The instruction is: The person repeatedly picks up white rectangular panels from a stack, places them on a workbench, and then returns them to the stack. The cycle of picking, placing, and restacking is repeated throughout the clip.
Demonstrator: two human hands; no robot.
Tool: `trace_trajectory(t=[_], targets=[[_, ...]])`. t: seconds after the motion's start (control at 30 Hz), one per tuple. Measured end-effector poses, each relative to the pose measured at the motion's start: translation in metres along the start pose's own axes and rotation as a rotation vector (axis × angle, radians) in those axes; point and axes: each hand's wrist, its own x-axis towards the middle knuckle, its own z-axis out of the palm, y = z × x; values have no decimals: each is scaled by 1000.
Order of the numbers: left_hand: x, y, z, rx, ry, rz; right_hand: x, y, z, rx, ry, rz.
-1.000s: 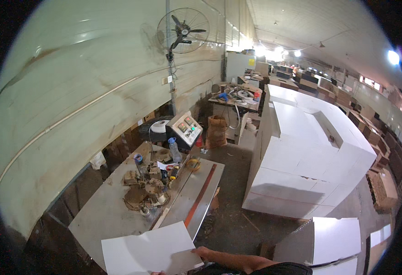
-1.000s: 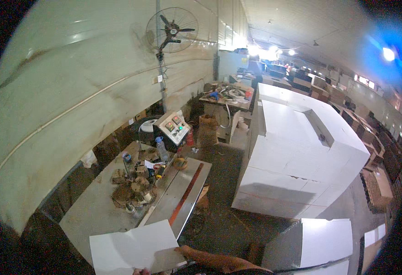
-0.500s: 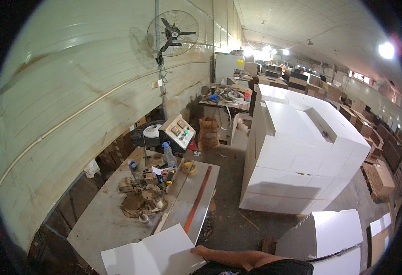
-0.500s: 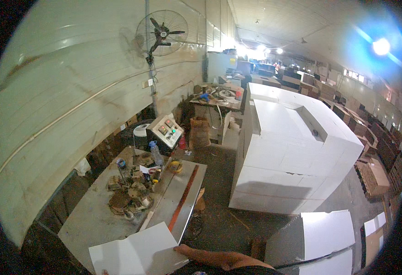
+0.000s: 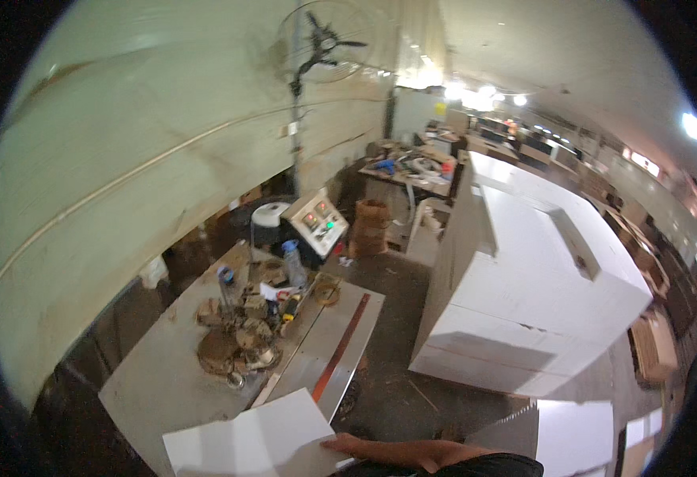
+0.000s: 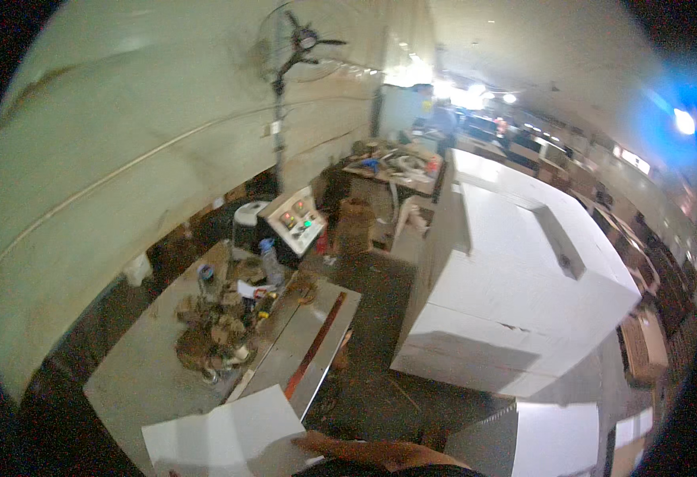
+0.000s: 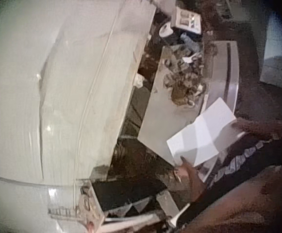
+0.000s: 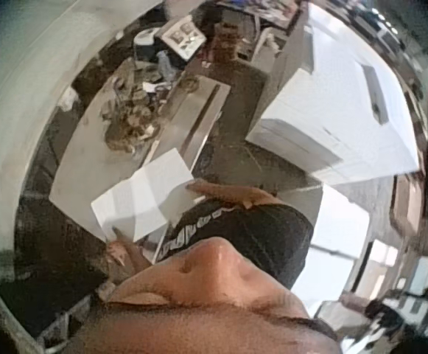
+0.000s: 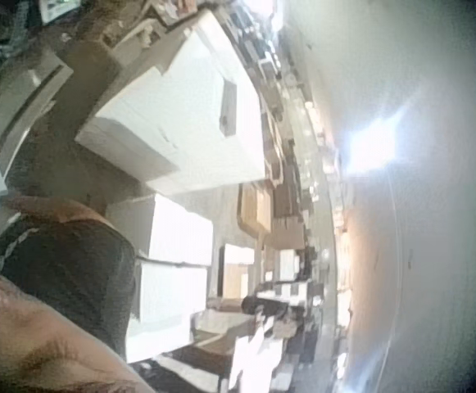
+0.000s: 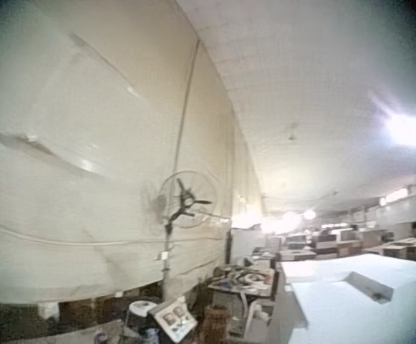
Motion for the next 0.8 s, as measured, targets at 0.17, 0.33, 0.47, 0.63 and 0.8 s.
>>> trace_trajectory(t=[0.17, 0.33, 0.47, 0.63, 0.8], targets=[[-63, -26, 91, -129, 67, -62, -46, 0, -84, -43, 69, 93], [-176, 19, 109, -140, 139, -64, -43, -5, -196, -108, 170, -105], [-266, 92, 101, -146, 169, -88, -46, -18, -293, -187, 262, -269], [-350, 175, 94, -158, 65, -127, -37, -28, -398, -150, 260, -412], [-398, 246, 100, -203, -25, -97, -17, -24, -494, -241, 300, -474]])
